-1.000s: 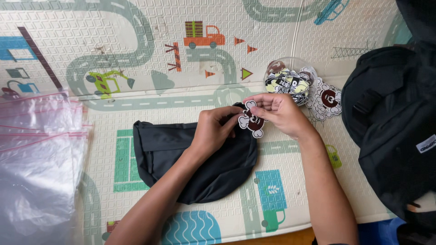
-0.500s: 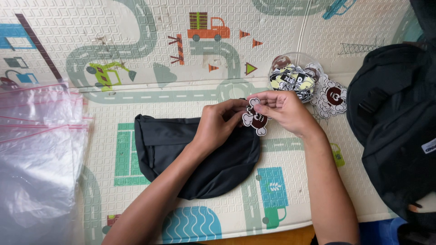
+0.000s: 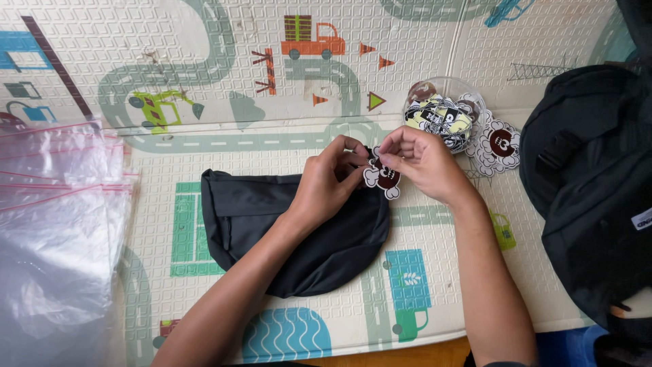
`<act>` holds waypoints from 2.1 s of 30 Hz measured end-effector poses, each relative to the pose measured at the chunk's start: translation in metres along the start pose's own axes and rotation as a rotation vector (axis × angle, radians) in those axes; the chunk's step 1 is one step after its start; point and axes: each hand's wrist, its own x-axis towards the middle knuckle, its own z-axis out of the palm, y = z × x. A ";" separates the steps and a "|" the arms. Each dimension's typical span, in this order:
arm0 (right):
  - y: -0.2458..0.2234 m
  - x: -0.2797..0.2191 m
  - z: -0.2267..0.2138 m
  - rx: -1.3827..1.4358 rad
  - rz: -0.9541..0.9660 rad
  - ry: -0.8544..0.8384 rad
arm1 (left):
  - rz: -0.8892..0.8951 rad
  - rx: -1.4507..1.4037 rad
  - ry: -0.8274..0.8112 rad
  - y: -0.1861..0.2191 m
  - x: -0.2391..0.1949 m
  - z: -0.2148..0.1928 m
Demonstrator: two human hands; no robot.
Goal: The person places a sticker on a black bag and then puts the bag into a clear plastic zip-lock bag. They seal the bag and add more stickers to the outside of the plastic packaging.
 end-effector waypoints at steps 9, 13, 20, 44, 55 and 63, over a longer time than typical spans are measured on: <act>-0.037 -0.007 0.015 -0.151 -0.059 0.008 | 0.010 0.029 0.003 0.001 0.000 0.000; -0.056 -0.010 0.020 -0.340 -0.145 0.042 | -0.024 0.027 0.007 0.004 0.000 0.001; -0.061 -0.009 0.024 -0.424 -0.282 0.067 | -0.068 0.005 0.052 0.003 0.001 0.000; -0.052 -0.004 0.033 -0.391 -0.330 0.120 | -0.189 -0.109 0.118 -0.007 0.007 -0.004; -0.020 -0.002 0.027 0.030 -0.099 0.117 | -0.141 -0.125 0.093 -0.001 0.010 -0.011; -0.029 -0.005 0.021 0.116 0.012 -0.005 | -0.109 -0.173 -0.021 -0.019 0.011 -0.012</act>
